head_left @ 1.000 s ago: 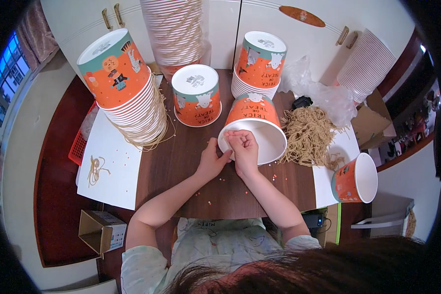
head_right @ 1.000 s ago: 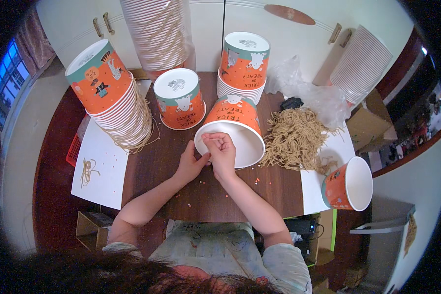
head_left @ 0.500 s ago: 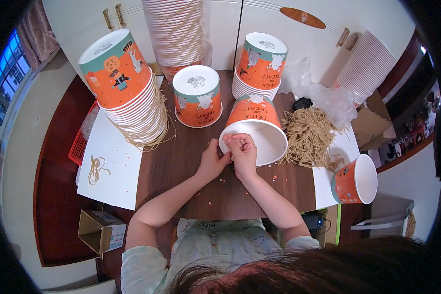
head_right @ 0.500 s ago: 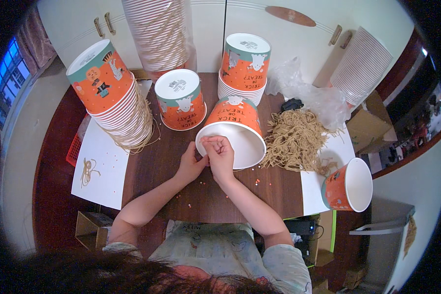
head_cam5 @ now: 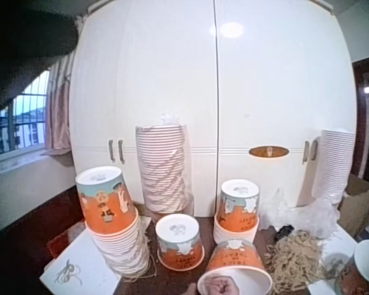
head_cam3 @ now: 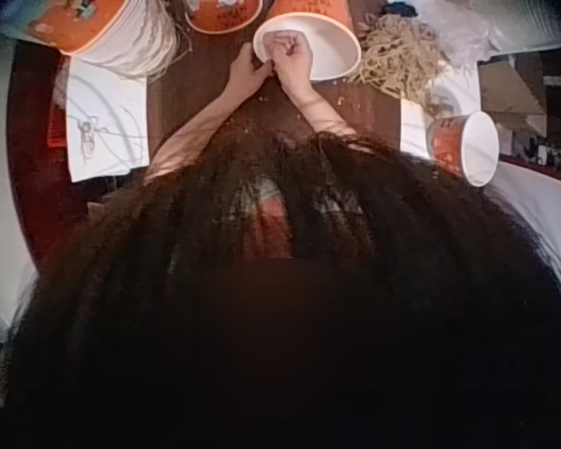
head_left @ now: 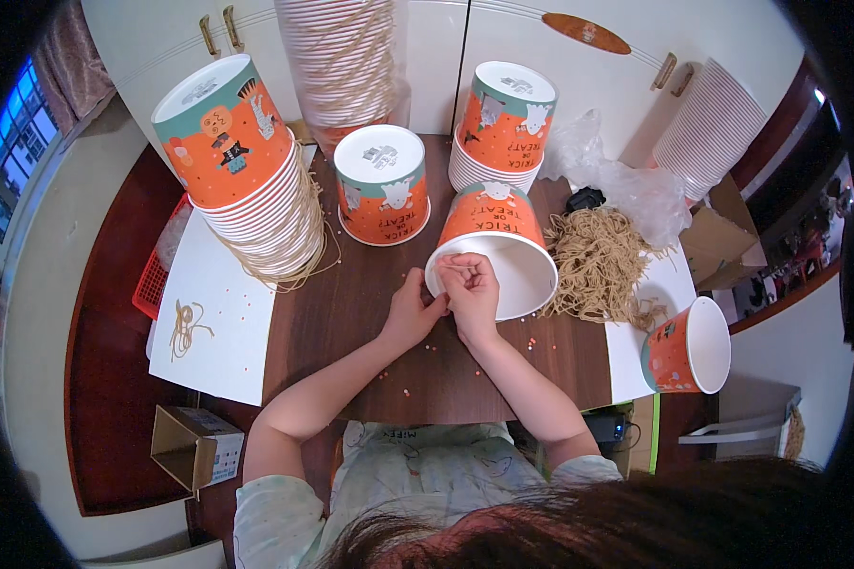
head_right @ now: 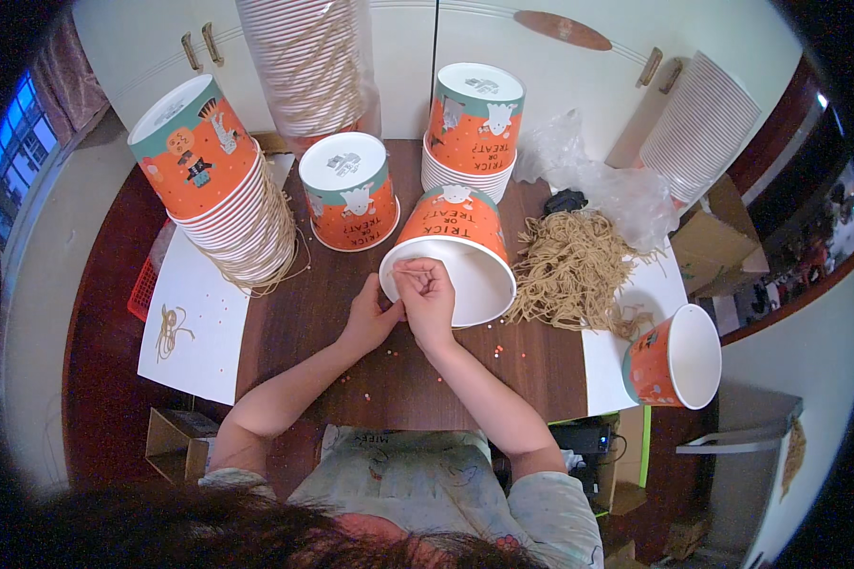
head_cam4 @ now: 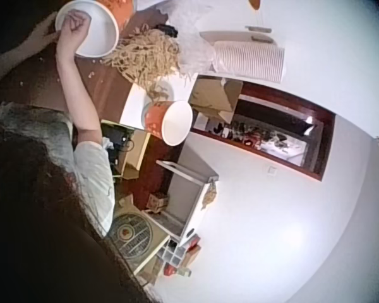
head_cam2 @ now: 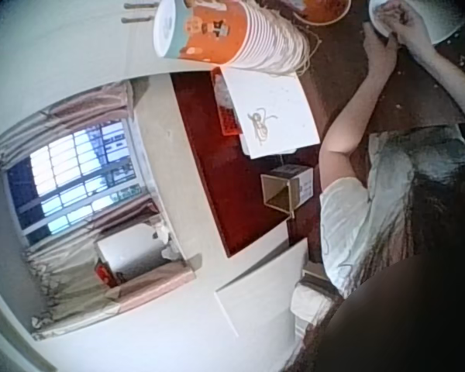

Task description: Threading and tying strings through holes in paper buckets to create handles for packaging.

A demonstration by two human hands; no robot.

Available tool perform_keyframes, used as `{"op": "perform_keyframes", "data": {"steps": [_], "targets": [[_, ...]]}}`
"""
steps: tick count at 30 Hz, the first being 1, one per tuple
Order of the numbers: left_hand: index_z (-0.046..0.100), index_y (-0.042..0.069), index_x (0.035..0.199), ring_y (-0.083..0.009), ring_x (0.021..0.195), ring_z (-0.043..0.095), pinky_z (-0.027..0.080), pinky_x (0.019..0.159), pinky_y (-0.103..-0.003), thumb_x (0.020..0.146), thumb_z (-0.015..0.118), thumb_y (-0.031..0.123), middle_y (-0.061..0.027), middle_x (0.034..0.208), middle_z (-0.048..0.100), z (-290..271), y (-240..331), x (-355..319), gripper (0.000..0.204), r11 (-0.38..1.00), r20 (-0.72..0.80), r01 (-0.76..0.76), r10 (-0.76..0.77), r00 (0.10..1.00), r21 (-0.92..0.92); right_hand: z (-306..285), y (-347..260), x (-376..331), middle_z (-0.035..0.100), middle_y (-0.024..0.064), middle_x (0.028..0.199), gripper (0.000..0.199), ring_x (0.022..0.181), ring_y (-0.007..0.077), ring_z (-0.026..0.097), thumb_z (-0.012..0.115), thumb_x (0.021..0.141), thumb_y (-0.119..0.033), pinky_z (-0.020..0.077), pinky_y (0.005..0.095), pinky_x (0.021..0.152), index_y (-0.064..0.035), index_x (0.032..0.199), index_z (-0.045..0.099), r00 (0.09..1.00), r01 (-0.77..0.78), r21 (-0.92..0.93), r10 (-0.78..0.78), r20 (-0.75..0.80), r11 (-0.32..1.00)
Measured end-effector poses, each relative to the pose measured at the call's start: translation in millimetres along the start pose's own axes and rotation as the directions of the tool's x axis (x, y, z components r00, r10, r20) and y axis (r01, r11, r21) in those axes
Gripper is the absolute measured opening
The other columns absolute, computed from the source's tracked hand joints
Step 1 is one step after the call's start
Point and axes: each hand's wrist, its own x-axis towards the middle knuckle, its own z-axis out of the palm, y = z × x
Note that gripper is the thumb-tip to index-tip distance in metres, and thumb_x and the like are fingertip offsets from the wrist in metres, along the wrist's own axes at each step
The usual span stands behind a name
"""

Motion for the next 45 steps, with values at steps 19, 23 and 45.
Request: {"op": "perform_keyframes", "data": {"steps": [19,23,45], "targets": [[0.042,0.002,0.087,-0.0149,0.062,0.060,0.046,0.053,-0.028,0.075,0.060,0.006,-0.0106,0.071,0.057,2.8,-11.0,0.4,0.022,1.000,-0.035,0.002,-0.002,0.999,0.027,1.6,4.5,0.2,0.053,0.0066,0.090,0.023,0.085,0.0115,0.058,0.058,0.076,0.009,0.0484,0.0209,0.075,0.0001,0.092,0.045,0.997,0.067,-0.147,-0.070,-0.012,0.987],[0.042,0.002,0.087,-0.0140,0.060,0.058,0.045,0.053,-0.028,0.075,0.060,0.006,-0.0102,0.070,0.056,3.3,-16.1,0.5,0.022,0.999,-0.049,-0.033,0.035,0.998,0.036,1.0,6.1,0.7,0.051,0.0066,0.090,0.024,0.085,0.0127,0.059,0.059,0.075,0.008,0.0490,0.0212,0.075,0.0005,0.092,0.044,0.998,0.062,-0.168,-0.066,-0.014,0.984],[0.043,0.001,0.090,-0.0116,0.074,0.058,0.047,0.062,-0.026,0.075,0.062,0.005,-0.0099,0.083,0.059,-0.7,-3.1,-1.4,0.025,1.000,-0.008,-0.008,0.008,1.000,0.008,-4.1,6.6,-5.6,0.056,0.0069,0.095,0.019,0.082,0.0089,0.056,0.058,0.078,0.005,0.0461,0.0199,0.068,-0.0005,0.092,0.048,0.986,0.155,-0.249,-0.135,0.094,0.956]]}}
